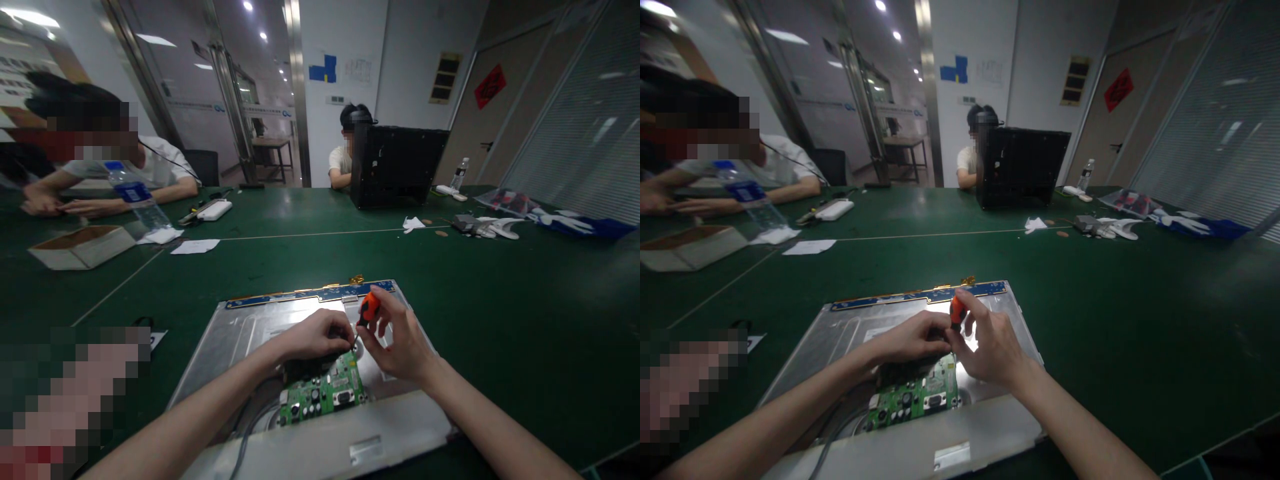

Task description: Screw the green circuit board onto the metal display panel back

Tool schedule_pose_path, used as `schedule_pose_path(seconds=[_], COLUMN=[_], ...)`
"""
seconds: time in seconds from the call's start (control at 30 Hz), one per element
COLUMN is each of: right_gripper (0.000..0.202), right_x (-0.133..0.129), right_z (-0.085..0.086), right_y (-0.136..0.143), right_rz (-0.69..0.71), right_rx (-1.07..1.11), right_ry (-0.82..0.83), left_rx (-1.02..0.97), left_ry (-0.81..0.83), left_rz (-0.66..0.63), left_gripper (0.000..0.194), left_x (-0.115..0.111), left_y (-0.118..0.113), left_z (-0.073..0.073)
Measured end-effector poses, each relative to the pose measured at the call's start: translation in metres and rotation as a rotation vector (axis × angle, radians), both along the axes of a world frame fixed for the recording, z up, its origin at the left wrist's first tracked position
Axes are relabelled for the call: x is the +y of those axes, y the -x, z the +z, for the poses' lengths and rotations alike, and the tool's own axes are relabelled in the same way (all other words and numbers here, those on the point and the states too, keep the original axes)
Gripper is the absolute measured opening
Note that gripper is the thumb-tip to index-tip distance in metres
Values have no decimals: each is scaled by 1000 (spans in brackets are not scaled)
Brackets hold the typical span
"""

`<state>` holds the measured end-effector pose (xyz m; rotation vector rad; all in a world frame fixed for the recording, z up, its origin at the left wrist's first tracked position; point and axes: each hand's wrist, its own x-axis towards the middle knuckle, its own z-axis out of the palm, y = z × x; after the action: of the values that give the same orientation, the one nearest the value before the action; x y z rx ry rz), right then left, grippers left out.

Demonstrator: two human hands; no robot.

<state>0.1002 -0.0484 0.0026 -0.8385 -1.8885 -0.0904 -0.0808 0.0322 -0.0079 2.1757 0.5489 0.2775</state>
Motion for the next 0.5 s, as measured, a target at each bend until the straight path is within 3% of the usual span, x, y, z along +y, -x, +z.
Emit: schedule_pose_path(seconds=[0.5], right_gripper=[56], right_x=[2], right_z=[-3], right_y=[0], right_rz=[-27], right_rx=[-12], right_ry=[-54], left_rx=[-1], left_ry=[0], left_rz=[1], left_gripper=[7], left_x=[-2], left_y=[0], left_z=[2])
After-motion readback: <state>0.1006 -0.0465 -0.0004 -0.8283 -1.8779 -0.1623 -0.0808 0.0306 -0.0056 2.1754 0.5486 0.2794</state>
